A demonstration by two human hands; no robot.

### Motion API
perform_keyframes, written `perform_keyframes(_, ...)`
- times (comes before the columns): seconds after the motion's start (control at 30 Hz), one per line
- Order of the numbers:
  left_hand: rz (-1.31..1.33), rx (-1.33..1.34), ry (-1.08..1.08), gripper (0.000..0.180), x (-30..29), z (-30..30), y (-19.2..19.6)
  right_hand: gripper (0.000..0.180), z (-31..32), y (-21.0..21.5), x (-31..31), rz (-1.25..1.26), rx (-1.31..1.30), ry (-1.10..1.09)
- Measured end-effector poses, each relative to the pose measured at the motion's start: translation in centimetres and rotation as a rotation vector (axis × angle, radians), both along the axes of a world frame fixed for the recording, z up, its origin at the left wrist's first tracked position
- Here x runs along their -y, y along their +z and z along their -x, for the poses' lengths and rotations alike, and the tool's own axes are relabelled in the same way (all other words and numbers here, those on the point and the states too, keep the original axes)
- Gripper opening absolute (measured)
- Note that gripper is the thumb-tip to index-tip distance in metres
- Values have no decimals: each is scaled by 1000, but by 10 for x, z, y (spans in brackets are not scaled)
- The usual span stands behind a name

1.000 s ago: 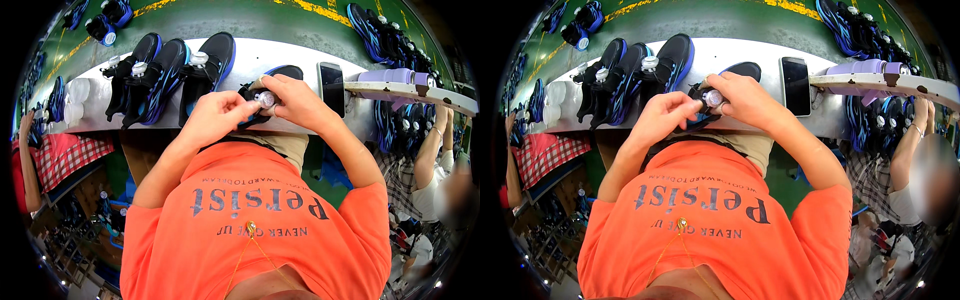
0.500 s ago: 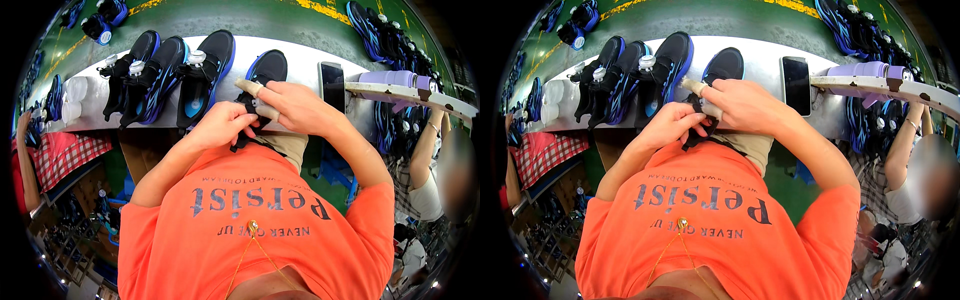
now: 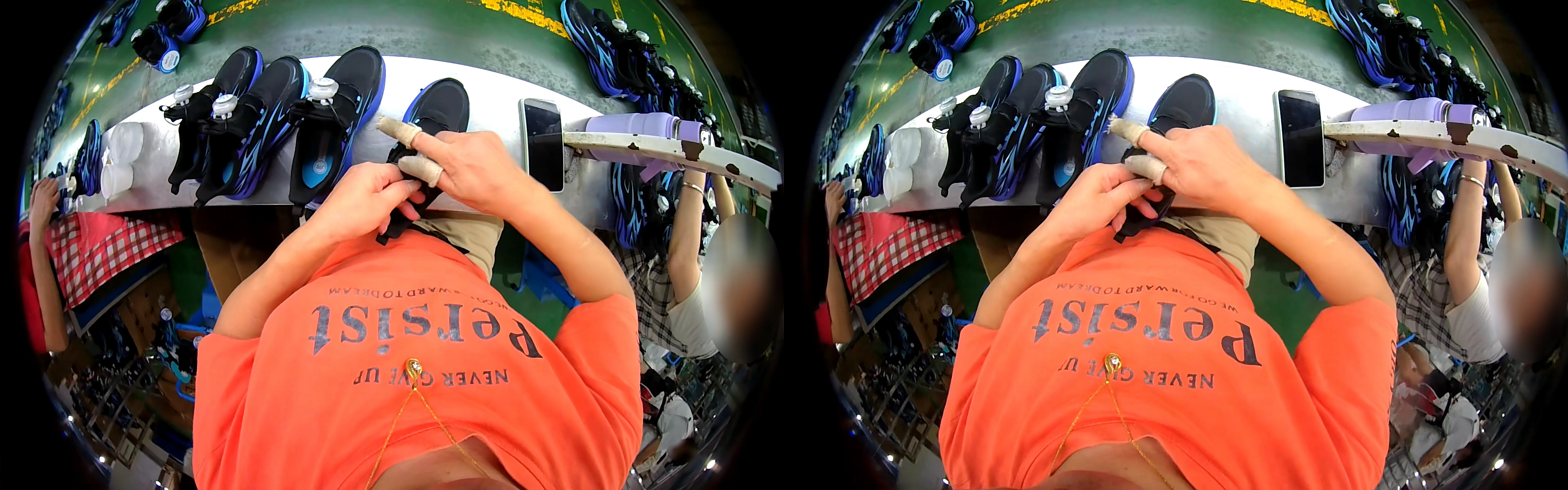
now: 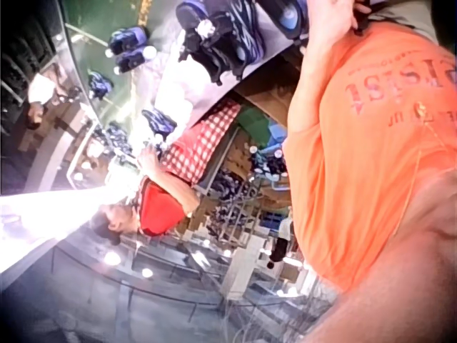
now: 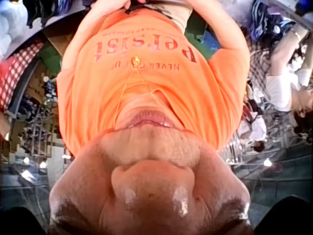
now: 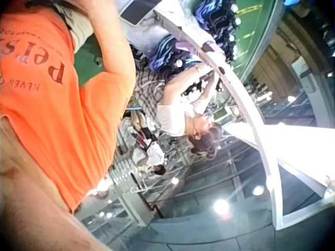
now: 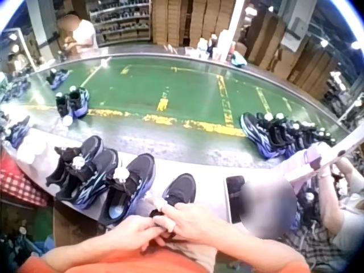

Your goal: The person applies components to the tongues of shoes by hand, removing items from a container and pressing them onto the shoe material before placing the completed pairs on a conveyor belt.

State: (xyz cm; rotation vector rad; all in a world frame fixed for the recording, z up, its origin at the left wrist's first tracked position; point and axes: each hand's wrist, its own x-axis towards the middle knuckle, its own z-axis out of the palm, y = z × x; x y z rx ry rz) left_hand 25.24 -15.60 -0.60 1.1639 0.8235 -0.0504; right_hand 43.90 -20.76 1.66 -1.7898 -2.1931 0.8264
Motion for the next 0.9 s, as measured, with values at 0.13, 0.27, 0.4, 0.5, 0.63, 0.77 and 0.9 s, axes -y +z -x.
perform_keyframes(0.13, -7, -35, -61, 25, -4, 2, 3, 61, -9, 18, 1, -189, -13, 107)
perform_keyframes(0.27, -9, -38, -39, 26, -1, 0, 0, 53, 0, 3, 1, -74, 122, 77)
perform_keyframes(0.4, 22, -57, -21, 26, 0, -1, 14, 46, -6, 13, 1, -8, -115, -13)
perform_keyframes(0.5, 220, 41, 156, 25, 8, 2, 14, 38, -24, 6, 4, -64, -291, 23)
perform_keyframes(0.63, 312, 203, 361, 22, 21, -11, 3, 28, -3, -11, 16, -211, -386, -289)
perform_keyframes(0.77, 323, 180, 329, 23, 18, -9, 6, 34, -17, 14, 5, 31, -428, -215)
perform_keyframes(0.9, 383, 168, 305, 23, 20, -14, 5, 38, -13, -2, 12, -75, -293, -278)
